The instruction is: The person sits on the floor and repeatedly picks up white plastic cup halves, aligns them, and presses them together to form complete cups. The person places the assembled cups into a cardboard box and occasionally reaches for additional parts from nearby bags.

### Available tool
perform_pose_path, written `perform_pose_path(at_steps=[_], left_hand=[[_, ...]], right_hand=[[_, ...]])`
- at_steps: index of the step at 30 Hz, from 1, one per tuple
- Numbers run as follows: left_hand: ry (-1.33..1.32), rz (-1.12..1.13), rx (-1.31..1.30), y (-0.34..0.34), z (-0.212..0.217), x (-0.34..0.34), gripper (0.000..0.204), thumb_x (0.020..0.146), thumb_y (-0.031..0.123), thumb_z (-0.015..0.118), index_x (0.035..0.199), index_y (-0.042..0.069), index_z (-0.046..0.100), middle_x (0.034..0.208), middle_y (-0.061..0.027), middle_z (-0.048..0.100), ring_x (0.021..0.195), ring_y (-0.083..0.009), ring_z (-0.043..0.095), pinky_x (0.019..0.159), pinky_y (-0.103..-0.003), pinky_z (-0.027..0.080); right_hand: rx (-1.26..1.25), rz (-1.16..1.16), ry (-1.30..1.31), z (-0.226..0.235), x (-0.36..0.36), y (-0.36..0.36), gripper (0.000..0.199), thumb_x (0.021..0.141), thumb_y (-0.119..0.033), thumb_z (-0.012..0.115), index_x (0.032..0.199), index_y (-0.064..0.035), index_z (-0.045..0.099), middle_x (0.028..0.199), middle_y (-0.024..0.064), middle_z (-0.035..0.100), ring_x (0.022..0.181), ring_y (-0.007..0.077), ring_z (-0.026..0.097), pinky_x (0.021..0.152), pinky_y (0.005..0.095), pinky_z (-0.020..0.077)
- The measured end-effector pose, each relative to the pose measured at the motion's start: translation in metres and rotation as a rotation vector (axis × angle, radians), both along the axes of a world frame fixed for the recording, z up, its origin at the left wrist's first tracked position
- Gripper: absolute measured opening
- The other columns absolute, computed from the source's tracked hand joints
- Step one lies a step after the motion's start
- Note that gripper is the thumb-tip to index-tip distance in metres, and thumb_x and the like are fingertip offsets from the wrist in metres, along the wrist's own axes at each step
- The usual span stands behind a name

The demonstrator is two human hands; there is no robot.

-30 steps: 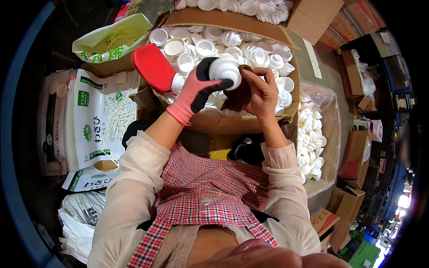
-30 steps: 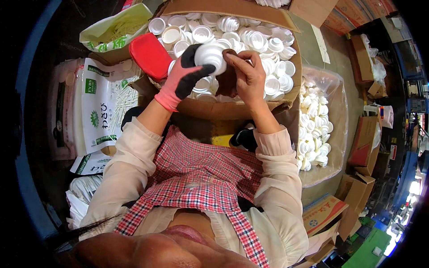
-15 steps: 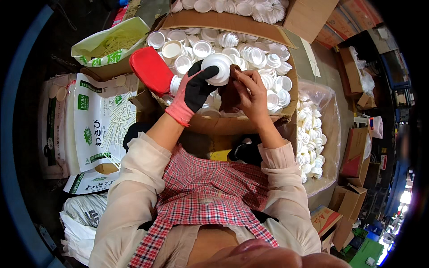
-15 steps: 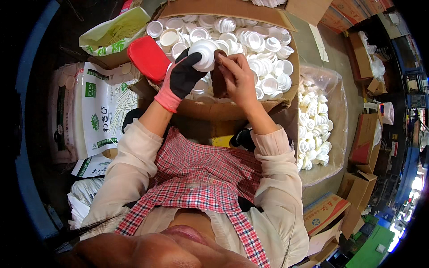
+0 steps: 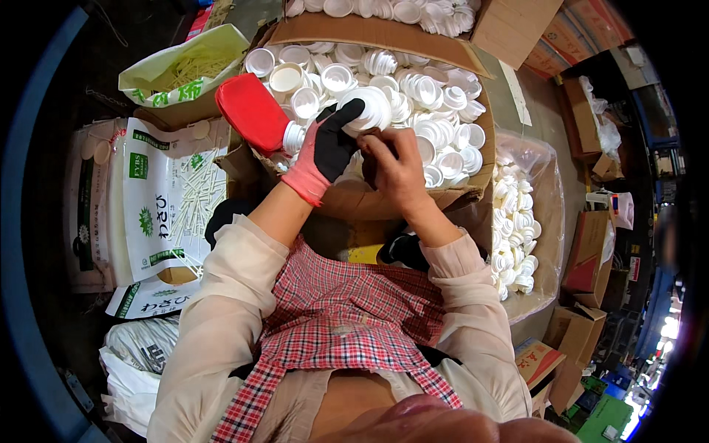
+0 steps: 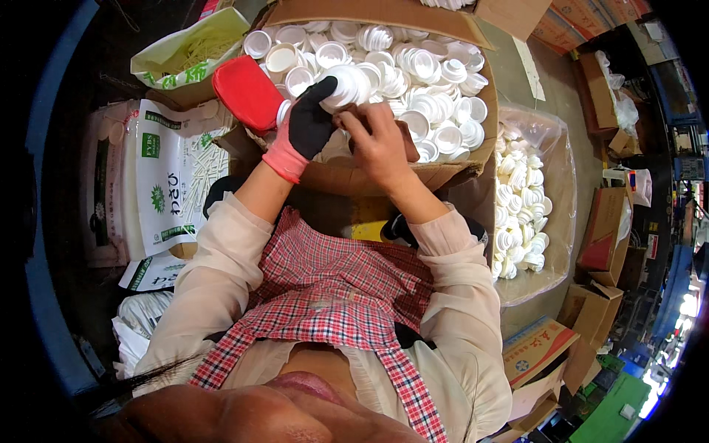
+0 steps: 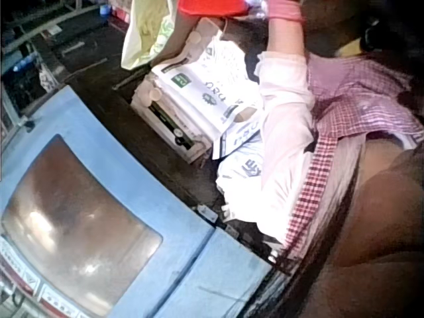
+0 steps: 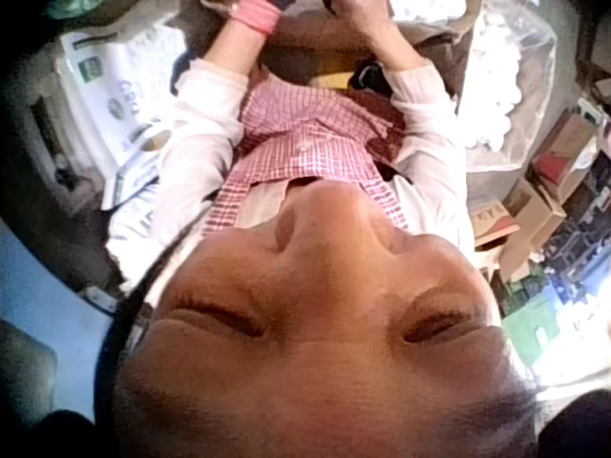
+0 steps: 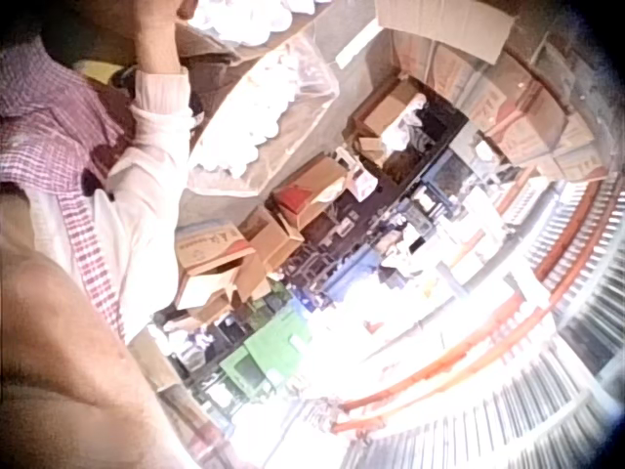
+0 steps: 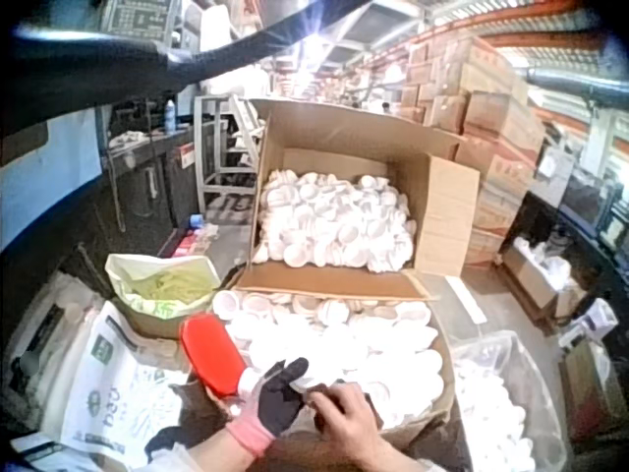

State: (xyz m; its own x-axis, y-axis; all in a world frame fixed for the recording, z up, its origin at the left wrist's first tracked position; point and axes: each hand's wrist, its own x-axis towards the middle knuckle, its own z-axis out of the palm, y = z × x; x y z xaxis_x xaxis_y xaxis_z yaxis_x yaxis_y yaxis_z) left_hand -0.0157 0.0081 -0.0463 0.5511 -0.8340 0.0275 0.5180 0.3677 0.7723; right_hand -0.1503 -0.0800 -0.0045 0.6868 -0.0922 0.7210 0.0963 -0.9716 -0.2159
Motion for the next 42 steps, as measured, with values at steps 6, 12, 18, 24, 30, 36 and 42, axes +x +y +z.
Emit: perform_pose_path(at_steps=[6, 12, 18, 24, 30, 36, 42], left_hand=[[0.220, -0.005, -0.024, 0.001, 0.028, -0.019, 0.030, 0.086, 0.023, 0.068, 0.107, 0.004, 0.060, 0.092, -0.0024, 0.063, 0.080, -0.0118, 0.060, 0.067, -0.024, 0.048], [0.024, 0.177, -0.064, 0.010, 0.048, -0.009, 0.045, 0.080, 0.012, 0.074, 0.115, -0.002, 0.049, 0.106, -0.0081, 0.059, 0.096, -0.0149, 0.059, 0.082, -0.028, 0.051], [0.001, -0.018, -0.079, 0.009, 0.043, -0.018, 0.058, 0.080, 0.013, 0.074, 0.125, 0.002, 0.039, 0.114, -0.0082, 0.052, 0.103, -0.0186, 0.057, 0.082, -0.031, 0.054], [0.089, -0.048, 0.050, 0.006, 0.052, -0.026, 0.053, 0.085, 0.020, 0.069, 0.126, 0.004, 0.039, 0.116, -0.0095, 0.049, 0.104, -0.0195, 0.055, 0.080, -0.032, 0.055], [-0.395, 0.072, 0.252, 0.001, 0.034, -0.037, 0.060, 0.082, 0.018, 0.071, 0.128, 0.004, 0.035, 0.117, -0.0117, 0.050, 0.103, -0.0177, 0.052, 0.086, -0.029, 0.047], [-0.534, 0.084, 0.283, 0.003, 0.030, -0.033, 0.067, 0.081, 0.018, 0.070, 0.132, 0.004, 0.030, 0.122, -0.0139, 0.045, 0.108, -0.0218, 0.050, 0.091, -0.032, 0.045], [-0.729, 0.157, 0.334, 0.000, 0.018, -0.030, 0.071, 0.078, 0.018, 0.071, 0.134, 0.003, 0.031, 0.124, -0.0164, 0.043, 0.115, -0.0267, 0.046, 0.097, -0.036, 0.041]], right_hand=[[-0.216, -0.083, 0.093, -0.006, 0.010, 0.012, 0.032, 0.066, -0.008, 0.061, 0.098, -0.0050, 0.065, 0.094, 0.0112, 0.052, 0.083, 0.0282, 0.052, 0.071, 0.0383, 0.0447], [0.018, -0.326, 0.068, 0.008, 0.001, -0.037, 0.033, 0.074, -0.002, 0.062, 0.106, -0.0036, 0.063, 0.108, 0.0172, 0.054, 0.098, 0.0369, 0.052, 0.086, 0.0419, 0.0441], [1.244, 0.119, 0.053, 0.024, 0.004, -0.032, 0.028, 0.093, -0.015, 0.059, 0.112, 0.0051, 0.059, 0.097, 0.0046, 0.064, 0.084, 0.0097, 0.057, 0.076, 0.0240, 0.0467], [1.298, 0.121, 0.014, 0.011, 0.003, -0.029, 0.027, 0.093, -0.018, 0.060, 0.111, 0.0022, 0.063, 0.093, 0.0026, 0.064, 0.077, 0.0063, 0.054, 0.066, 0.0204, 0.0451], [1.438, 0.020, -0.043, 0.011, 0.007, -0.018, 0.027, 0.093, -0.023, 0.061, 0.101, 0.0020, 0.066, 0.080, -0.0012, 0.062, 0.063, 0.0040, 0.049, 0.053, 0.0185, 0.0387], [1.473, 0.071, -0.007, 0.005, 0.005, -0.019, 0.024, 0.093, -0.017, 0.060, 0.104, 0.0039, 0.065, 0.088, 0.0017, 0.064, 0.076, 0.0062, 0.055, 0.065, 0.0210, 0.0448], [1.430, 0.119, -0.032, 0.001, 0.009, -0.020, 0.025, 0.094, -0.018, 0.058, 0.106, 0.0035, 0.064, 0.086, 0.0032, 0.064, 0.069, 0.0080, 0.055, 0.059, 0.0226, 0.0454]])
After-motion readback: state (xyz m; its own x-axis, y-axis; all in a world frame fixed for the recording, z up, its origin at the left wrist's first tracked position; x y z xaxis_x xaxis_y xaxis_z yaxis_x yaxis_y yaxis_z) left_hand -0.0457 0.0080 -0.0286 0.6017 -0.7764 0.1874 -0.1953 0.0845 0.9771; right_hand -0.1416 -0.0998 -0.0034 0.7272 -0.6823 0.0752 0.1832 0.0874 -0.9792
